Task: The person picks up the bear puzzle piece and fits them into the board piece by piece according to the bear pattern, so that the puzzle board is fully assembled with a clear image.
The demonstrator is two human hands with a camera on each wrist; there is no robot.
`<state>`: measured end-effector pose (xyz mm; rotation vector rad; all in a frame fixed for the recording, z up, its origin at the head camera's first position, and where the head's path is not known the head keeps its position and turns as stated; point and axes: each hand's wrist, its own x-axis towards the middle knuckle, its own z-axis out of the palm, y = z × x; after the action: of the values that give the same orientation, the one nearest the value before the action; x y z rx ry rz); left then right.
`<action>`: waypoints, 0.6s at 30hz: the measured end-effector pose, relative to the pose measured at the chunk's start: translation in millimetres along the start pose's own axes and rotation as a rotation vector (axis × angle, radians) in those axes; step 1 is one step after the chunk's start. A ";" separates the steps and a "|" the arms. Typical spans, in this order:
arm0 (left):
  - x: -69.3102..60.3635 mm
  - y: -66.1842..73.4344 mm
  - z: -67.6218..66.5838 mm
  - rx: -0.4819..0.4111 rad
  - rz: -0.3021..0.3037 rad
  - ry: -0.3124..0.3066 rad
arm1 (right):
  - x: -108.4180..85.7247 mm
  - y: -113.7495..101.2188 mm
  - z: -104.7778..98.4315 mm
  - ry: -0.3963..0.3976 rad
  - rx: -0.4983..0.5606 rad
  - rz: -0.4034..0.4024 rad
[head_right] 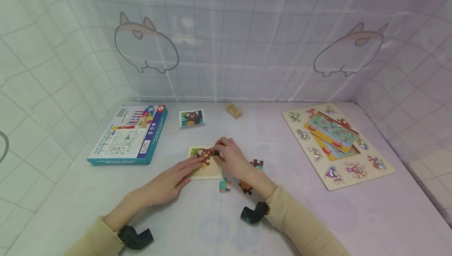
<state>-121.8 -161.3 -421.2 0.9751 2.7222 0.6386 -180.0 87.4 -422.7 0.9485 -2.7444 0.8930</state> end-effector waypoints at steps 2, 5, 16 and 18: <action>-0.3 0.2 -0.8 0.006 0.014 0.001 | -0.1 -0.7 -0.8 -0.005 0.004 0.005; -1.0 0.0 -1.3 0.013 0.034 0.004 | 0.0 -1.7 -1.2 -0.011 0.007 0.012; -1.3 -2.4 -1.3 -0.022 0.026 -0.010 | -3.8 -9.1 -13.1 -0.037 0.046 0.018; -1.2 -2.7 -1.5 -0.031 0.023 -0.014 | -8.3 -8.1 -21.0 -0.047 0.076 0.019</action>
<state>-122.8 -164.4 -421.0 1.0009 2.6849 0.6728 -170.4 98.5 -403.8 0.9698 -2.7810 0.9980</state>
